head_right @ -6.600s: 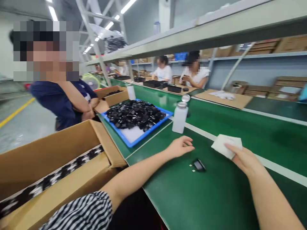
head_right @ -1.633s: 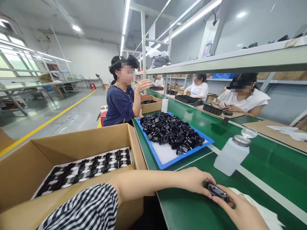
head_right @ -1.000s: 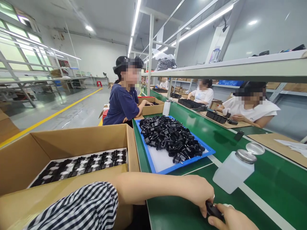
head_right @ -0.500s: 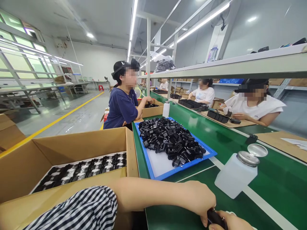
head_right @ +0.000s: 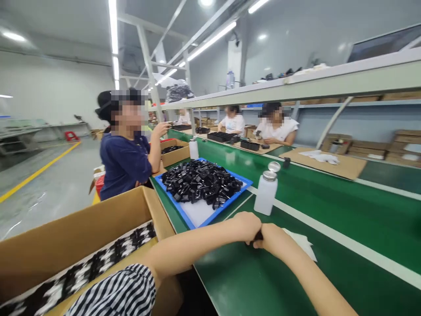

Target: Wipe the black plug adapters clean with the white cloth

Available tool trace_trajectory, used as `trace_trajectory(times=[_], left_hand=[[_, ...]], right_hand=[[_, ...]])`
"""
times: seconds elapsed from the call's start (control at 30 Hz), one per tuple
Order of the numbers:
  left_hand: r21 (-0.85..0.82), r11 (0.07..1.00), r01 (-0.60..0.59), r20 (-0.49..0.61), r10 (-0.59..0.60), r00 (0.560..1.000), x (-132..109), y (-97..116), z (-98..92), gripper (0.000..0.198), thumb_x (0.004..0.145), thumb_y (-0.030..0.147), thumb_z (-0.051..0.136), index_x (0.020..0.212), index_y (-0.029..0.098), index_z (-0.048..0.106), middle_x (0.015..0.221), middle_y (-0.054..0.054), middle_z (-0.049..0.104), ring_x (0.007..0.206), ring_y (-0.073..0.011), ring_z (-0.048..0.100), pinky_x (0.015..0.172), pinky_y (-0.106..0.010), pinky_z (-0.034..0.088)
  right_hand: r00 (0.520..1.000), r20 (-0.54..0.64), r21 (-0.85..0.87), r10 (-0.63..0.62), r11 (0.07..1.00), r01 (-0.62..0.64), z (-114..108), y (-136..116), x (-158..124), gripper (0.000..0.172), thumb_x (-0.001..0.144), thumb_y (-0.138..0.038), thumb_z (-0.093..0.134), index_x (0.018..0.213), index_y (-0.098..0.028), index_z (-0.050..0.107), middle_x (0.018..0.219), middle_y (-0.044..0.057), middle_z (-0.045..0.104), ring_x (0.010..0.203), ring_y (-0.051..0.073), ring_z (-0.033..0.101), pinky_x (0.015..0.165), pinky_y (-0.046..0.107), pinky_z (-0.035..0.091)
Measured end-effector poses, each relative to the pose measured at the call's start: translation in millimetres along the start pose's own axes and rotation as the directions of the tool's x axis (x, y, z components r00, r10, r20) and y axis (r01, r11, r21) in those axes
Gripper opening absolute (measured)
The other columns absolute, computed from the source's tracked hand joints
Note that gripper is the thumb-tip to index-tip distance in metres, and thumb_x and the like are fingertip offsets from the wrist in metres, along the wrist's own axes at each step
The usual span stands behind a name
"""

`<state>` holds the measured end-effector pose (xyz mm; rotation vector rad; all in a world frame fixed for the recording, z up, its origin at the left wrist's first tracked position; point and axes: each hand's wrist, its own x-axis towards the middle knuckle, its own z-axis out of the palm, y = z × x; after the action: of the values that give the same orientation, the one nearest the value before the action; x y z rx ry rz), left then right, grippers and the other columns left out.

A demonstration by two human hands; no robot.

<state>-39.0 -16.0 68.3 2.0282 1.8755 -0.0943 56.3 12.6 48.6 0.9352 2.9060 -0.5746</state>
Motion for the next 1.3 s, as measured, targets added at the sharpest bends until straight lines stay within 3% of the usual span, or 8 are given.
trace_trajectory(times=[0.23, 0.47, 0.63, 0.73, 0.83, 0.97, 1.0, 1.3], left_hand=[[0.258, 0.966, 0.028, 0.038, -0.039, 0.999, 4, 6, -4.4, 0.021, 0.051, 0.01, 0.064, 0.072, 0.007, 0.061, 0.071, -0.012, 0.061, 0.07, -0.0202, 0.057, 0.063, -0.025, 0.045], [0.303, 0.953, -0.031, -0.019, 0.038, 0.999, -2, -6, 6.2, 0.03, 0.057, 0.019, 0.059, 0.085, 0.01, 0.058, 0.084, -0.012, 0.059, 0.081, -0.0246, 0.054, 0.068, -0.03, 0.042], [-0.131, 0.99, -0.058, -0.064, 0.05, 0.997, 1, -28, 29.0, 0.048, 0.055, 0.026, 0.06, 0.1, 0.013, 0.048, 0.084, -0.003, 0.059, 0.075, -0.015, 0.055, 0.065, -0.021, 0.041], [-0.235, 0.966, -0.112, -0.072, 0.098, 0.993, -2, -42, 47.4, 0.043, 0.057, 0.029, 0.057, 0.096, 0.013, 0.051, 0.086, -0.002, 0.057, 0.069, -0.0117, 0.054, 0.061, -0.019, 0.041], [-0.281, 0.945, -0.166, -0.111, 0.139, 0.984, -2, -50, 58.3, 0.035, 0.061, 0.034, 0.053, 0.09, 0.015, 0.053, 0.08, -0.001, 0.056, 0.065, -0.0104, 0.052, 0.058, -0.019, 0.039], [-0.251, 0.953, -0.172, -0.168, 0.132, 0.977, 8, -49, 62.9, 0.026, 0.064, 0.035, 0.048, 0.081, 0.016, 0.055, 0.076, 0.0, 0.054, 0.062, -0.0101, 0.05, 0.058, -0.019, 0.038], [-0.229, 0.958, -0.17, -0.189, 0.128, 0.974, 10, -48, 63.8, 0.023, 0.065, 0.034, 0.047, 0.078, 0.017, 0.055, 0.076, 0.001, 0.054, 0.064, -0.0105, 0.05, 0.059, -0.019, 0.038], [-0.138, 0.986, -0.097, -0.235, 0.062, 0.97, 10, -41, 71.9, 0.015, 0.068, 0.031, 0.042, 0.076, 0.021, 0.051, 0.083, 0.001, 0.051, 0.071, -0.0118, 0.051, 0.062, -0.021, 0.037]], right_hand=[[0.985, -0.02, -0.12, 0.173, 0.977, -0.174, -4, -8, 0, 0.011, 0.06, -0.018, 0.061, 0.07, -0.014, 0.062, 0.067, 0.006, 0.061, 0.063, 0.019, 0.057, 0.051, 0.02, 0.041], [0.988, -0.036, -0.07, 0.151, 0.986, -0.153, 2, -3, -18, 0.034, 0.067, -0.031, 0.053, 0.096, -0.013, 0.054, 0.085, 0.003, 0.059, 0.079, 0.017, 0.053, 0.069, 0.022, 0.04], [0.983, -0.104, -0.067, 0.153, 0.985, -0.16, -16, 4, -51, 0.029, 0.067, -0.027, 0.051, 0.092, -0.011, 0.055, 0.085, 0.003, 0.058, 0.081, 0.015, 0.052, 0.07, 0.02, 0.037], [0.969, -0.107, -0.107, 0.224, 0.966, -0.235, -39, 26, -99, 0.03, 0.062, -0.024, 0.058, 0.089, -0.011, 0.056, 0.082, 0.007, 0.059, 0.074, 0.019, 0.054, 0.061, 0.021, 0.039], [0.876, -0.135, -0.109, 0.463, 0.872, -0.478, -56, 63, -176, 0.027, 0.063, -0.019, 0.055, 0.09, -0.013, 0.055, 0.079, 0.005, 0.058, 0.071, 0.017, 0.054, 0.056, 0.02, 0.037], [0.556, -0.135, 0.045, 0.82, 0.565, -0.824, -54, 109, -271, 0.028, 0.067, -0.012, 0.044, 0.092, -0.004, 0.052, 0.057, 0.004, 0.056, 0.055, 0.013, 0.053, 0.051, 0.019, 0.032], [0.516, -0.152, 0.063, 0.843, 0.53, -0.846, -50, 116, -284, 0.03, 0.069, -0.013, 0.039, 0.094, 0.0, 0.05, 0.058, 0.006, 0.056, 0.054, 0.013, 0.053, 0.05, 0.02, 0.032], [0.456, -0.353, 0.146, 0.817, 0.53, -0.835, -22, 142, -280, 0.036, 0.075, -0.025, 0.037, 0.098, 0.002, 0.044, 0.09, 0.018, 0.053, 0.08, 0.02, 0.051, 0.061, 0.02, 0.035]])
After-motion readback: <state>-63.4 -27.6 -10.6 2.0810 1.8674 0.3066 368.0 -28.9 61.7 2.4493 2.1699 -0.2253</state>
